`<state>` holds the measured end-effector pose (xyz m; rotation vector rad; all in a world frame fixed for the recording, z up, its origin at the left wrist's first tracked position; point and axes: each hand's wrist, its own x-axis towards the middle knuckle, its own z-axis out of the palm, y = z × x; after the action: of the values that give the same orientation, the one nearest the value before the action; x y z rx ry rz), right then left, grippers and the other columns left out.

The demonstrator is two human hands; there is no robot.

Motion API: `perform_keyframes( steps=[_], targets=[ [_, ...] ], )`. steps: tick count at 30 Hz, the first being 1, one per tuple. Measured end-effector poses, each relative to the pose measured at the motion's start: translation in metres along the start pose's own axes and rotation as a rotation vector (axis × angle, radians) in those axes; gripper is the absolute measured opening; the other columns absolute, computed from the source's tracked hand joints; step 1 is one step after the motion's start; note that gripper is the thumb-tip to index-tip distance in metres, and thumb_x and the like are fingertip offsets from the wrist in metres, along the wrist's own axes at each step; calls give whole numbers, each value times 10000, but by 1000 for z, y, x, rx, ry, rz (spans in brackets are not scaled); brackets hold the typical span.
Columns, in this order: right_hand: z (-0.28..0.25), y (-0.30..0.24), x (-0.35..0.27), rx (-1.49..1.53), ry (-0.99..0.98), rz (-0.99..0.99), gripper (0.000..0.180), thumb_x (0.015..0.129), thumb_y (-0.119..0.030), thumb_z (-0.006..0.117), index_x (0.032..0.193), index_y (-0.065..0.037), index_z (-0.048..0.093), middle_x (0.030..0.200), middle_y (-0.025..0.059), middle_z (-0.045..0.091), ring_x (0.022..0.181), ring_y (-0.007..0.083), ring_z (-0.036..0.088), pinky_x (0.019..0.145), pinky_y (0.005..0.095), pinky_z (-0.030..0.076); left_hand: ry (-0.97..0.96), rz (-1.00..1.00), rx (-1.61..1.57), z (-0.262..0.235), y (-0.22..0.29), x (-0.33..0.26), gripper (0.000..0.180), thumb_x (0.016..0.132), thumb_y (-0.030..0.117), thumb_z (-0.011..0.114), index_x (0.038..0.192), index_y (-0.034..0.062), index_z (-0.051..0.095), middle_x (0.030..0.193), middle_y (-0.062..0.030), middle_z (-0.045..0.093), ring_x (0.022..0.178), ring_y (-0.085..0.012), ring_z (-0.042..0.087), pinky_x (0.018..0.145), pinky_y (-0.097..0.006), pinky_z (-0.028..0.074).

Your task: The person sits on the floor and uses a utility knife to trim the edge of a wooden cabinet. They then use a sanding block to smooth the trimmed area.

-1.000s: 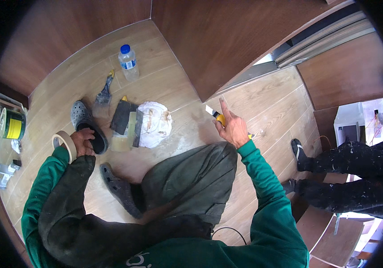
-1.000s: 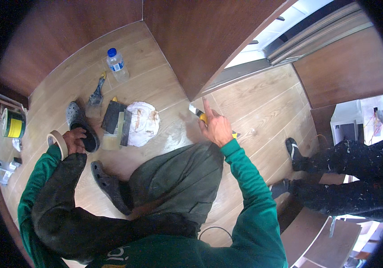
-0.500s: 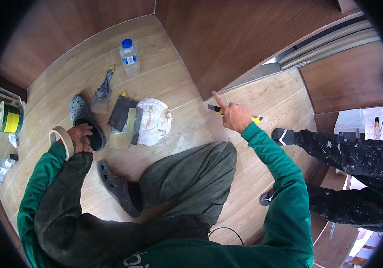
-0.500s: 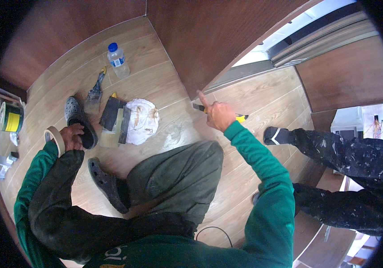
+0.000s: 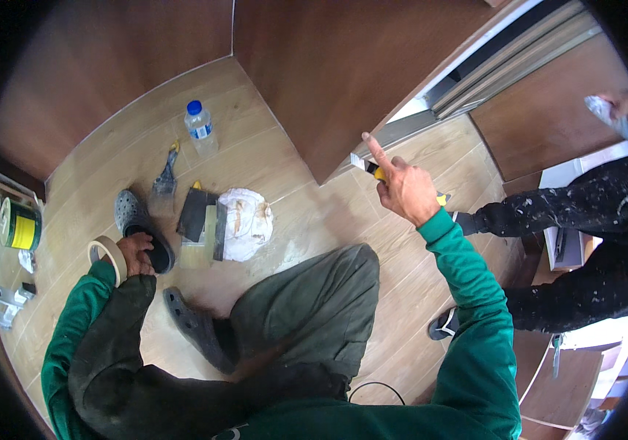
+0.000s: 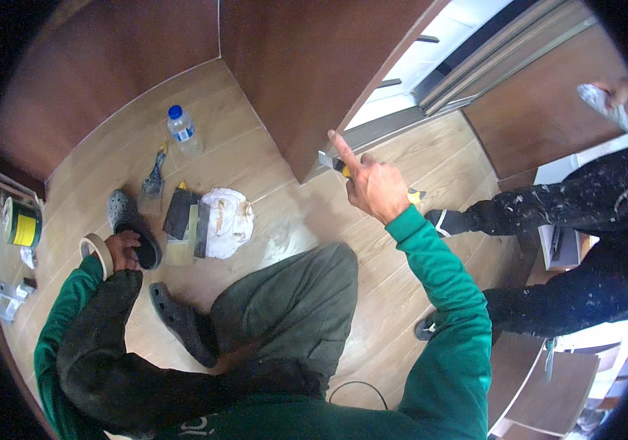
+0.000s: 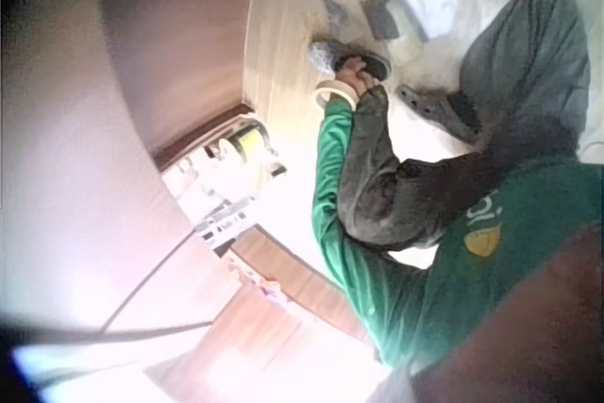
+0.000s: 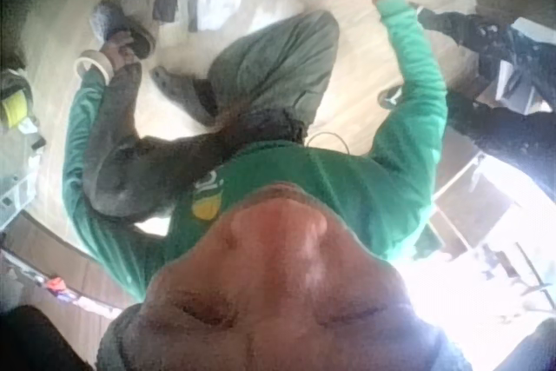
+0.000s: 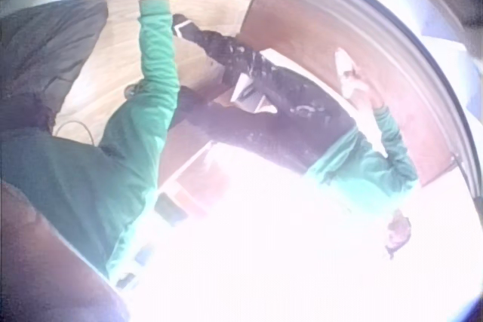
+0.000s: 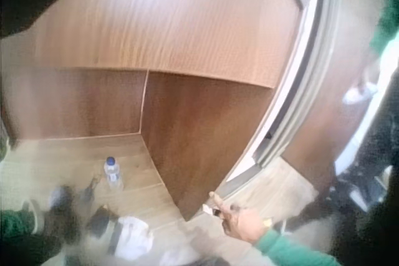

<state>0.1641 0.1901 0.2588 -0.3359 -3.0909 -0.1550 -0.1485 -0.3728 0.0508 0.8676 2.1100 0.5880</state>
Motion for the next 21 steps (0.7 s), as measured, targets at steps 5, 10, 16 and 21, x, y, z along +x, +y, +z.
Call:
perform_keyframes(
  steps=[5, 10, 16, 21],
  targets=[
    [-45, 4, 1, 17, 146, 45, 1000, 799, -131, 669, 1625, -323, 139, 828, 210, 650, 643, 395, 679, 574, 511, 574, -74, 91, 422, -7, 14, 9, 689, 648, 363, 863, 1204, -5, 690, 1409, -220, 567, 1329, -348, 541, 1097, -417, 476],
    [-35, 2, 4, -156, 26, 24, 967, 832, -135, 646, 1625, -348, 135, 872, 212, 658, 659, 385, 698, 561, 503, 580, -108, 122, 235, -6, -45, 27, 597, 726, 182, 823, 1264, -17, 657, 1460, -207, 525, 1304, -324, 566, 1071, -407, 496],
    [-79, 13, 11, -271, 83, 28, 995, 806, -137, 682, 1625, -336, 151, 755, 150, 616, 608, 357, 664, 519, 472, 559, -168, 101, 267, -10, 11, 15, 469, 894, 125, 676, 1301, -90, 588, 1394, -231, 565, 1186, -316, 651, 1033, -416, 517],
    [-135, 12, 22, -16, 216, 53, 861, 819, -195, 673, 1585, -238, 283, 837, 214, 663, 690, 401, 682, 654, 483, 576, -284, 116, -395, -17, -13, 5, 586, 918, 185, 631, 1405, -94, 463, 1147, -307, 639, 1039, -465, 660, 984, -592, 494]
  ],
)
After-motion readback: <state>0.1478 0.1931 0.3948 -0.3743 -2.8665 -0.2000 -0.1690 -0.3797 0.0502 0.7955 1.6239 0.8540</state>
